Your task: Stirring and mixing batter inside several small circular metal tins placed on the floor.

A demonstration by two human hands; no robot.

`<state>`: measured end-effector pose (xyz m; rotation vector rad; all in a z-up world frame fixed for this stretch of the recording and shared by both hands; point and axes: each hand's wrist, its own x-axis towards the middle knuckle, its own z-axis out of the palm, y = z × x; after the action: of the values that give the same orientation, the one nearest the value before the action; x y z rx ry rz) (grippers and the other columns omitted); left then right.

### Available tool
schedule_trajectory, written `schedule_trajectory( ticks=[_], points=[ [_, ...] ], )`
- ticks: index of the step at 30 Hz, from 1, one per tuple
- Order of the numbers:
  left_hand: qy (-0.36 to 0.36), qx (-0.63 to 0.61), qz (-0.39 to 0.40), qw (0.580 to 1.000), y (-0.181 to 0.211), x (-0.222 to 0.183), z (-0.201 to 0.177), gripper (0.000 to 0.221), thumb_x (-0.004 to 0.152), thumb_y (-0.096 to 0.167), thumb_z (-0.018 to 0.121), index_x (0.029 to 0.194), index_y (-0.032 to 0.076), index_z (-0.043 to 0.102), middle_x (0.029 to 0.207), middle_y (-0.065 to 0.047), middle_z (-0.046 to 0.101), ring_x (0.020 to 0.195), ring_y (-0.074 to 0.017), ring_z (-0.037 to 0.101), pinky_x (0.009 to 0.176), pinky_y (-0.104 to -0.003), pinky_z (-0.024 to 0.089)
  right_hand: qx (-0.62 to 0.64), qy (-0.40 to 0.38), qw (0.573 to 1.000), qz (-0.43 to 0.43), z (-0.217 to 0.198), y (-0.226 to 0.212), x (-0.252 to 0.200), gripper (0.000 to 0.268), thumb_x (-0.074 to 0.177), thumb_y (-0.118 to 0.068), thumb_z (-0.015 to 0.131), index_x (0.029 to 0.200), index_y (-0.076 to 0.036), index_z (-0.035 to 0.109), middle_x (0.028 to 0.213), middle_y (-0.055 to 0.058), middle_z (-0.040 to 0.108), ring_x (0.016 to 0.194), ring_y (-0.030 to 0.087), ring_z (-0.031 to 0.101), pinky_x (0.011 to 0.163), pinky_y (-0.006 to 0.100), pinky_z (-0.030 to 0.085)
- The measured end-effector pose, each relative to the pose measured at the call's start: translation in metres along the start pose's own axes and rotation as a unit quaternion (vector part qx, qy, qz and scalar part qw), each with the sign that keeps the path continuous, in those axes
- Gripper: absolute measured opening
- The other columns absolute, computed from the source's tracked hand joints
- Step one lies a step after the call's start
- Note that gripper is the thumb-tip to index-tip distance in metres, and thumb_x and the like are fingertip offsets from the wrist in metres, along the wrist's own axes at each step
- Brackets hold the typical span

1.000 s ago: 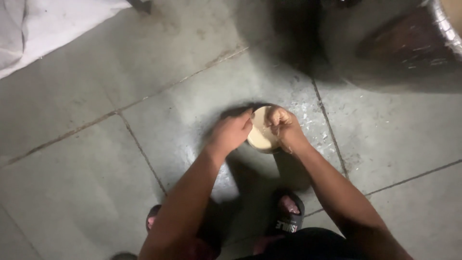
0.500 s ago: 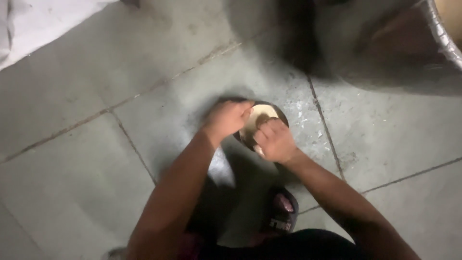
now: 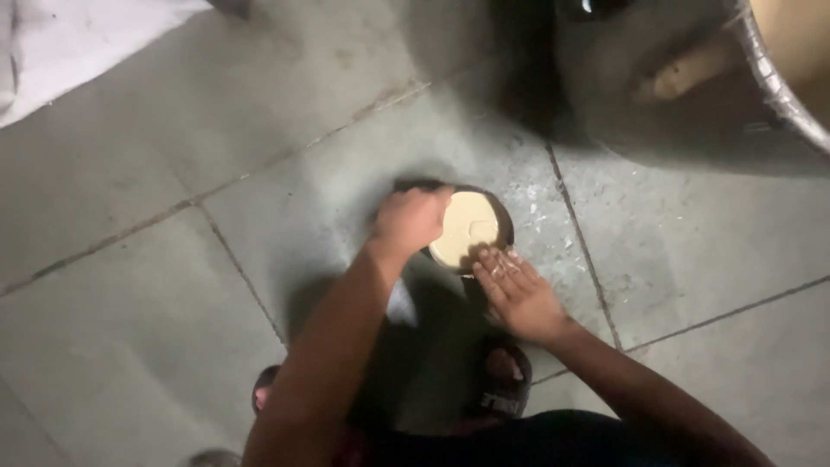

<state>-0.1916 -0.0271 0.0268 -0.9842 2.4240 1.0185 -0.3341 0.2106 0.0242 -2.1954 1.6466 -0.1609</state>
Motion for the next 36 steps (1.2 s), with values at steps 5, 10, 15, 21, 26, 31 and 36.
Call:
schedule_trajectory(
  ticks=[5,10,15,21,26,31,36],
  points=[
    [-0.009,0.023,-0.036,0.999,0.007,-0.001,0.001,0.053,0.090,0.011,0.053,0.141,0.025,0.058,0.112,-0.013,0.073,0.099,-0.0352,0.071,0.087,-0.051,0.055,-0.085,-0.103,0.991,-0.011,-0.025,0.008,-0.004,0.066,0.090,-0.029,0.059,0.146,0.004,0.047,0.148,0.028,0.050,0.135,0.038,0.054,0.107,0.047,0.048],
    [0.056,0.036,0.003,0.998,-0.005,0.007,0.034,0.052,0.089,0.011,0.054,0.139,0.023,0.060,0.111,-0.011,0.073,0.097,-0.0328,0.073,0.083,-0.049,0.057,0.336,0.002,0.939,0.077,-0.020,0.037,0.000,0.053,0.101,-0.040,0.048,0.138,-0.007,0.067,0.135,0.015,0.073,0.121,0.028,0.074,0.103,0.042,0.060],
    [0.108,0.034,0.033,0.993,-0.006,0.003,0.037,0.044,0.090,0.012,0.056,0.133,0.016,0.063,0.108,-0.011,0.075,0.091,-0.0328,0.074,0.078,-0.047,0.058,0.346,0.102,0.921,0.145,-0.053,0.018,0.043,0.047,0.105,-0.012,0.053,0.150,-0.001,0.053,0.140,0.020,0.065,0.122,0.034,0.070,0.104,0.043,0.056],
    [0.184,0.079,0.076,0.977,-0.014,0.014,0.070,0.039,0.088,0.011,0.058,0.126,0.011,0.064,0.103,-0.012,0.075,0.091,-0.0288,0.074,0.077,-0.045,0.059,0.110,-0.070,0.989,0.073,-0.033,0.043,-0.015,0.071,0.084,0.000,0.059,0.152,-0.007,0.040,0.147,0.028,0.055,0.110,0.037,0.069,0.084,0.037,0.061],
    [0.147,0.190,0.138,0.961,-0.002,0.015,0.028,0.030,0.087,0.021,0.059,0.115,0.012,0.065,0.102,-0.009,0.075,0.094,-0.0247,0.074,0.084,-0.048,0.058,-0.232,-0.220,0.945,-0.062,-0.077,0.048,0.058,0.053,0.080,-0.017,0.066,0.131,-0.006,0.058,0.113,0.015,0.068,0.094,0.028,0.072,0.078,0.041,0.060],
    [0.081,0.197,0.189,0.959,-0.018,0.023,0.019,0.040,0.087,0.019,0.056,0.125,0.008,0.059,0.100,-0.017,0.073,0.085,-0.0294,0.074,0.056,-0.043,0.059,-0.240,-0.362,0.899,-0.057,-0.071,0.038,0.073,0.012,0.095,-0.018,0.063,0.102,-0.017,0.072,0.090,0.005,0.074,0.078,0.022,0.072,0.065,0.038,0.055],
    [0.088,0.119,0.122,0.981,-0.021,0.022,0.041,0.042,0.093,0.013,0.050,0.134,0.014,0.056,0.081,-0.013,0.075,0.062,-0.0314,0.073,0.050,-0.045,0.056,-0.017,-0.170,0.978,0.117,-0.011,0.022,0.032,0.040,0.084,-0.026,0.066,0.121,-0.010,0.068,0.071,0.010,0.074,0.054,0.027,0.069,0.045,0.040,0.055]
  ],
)
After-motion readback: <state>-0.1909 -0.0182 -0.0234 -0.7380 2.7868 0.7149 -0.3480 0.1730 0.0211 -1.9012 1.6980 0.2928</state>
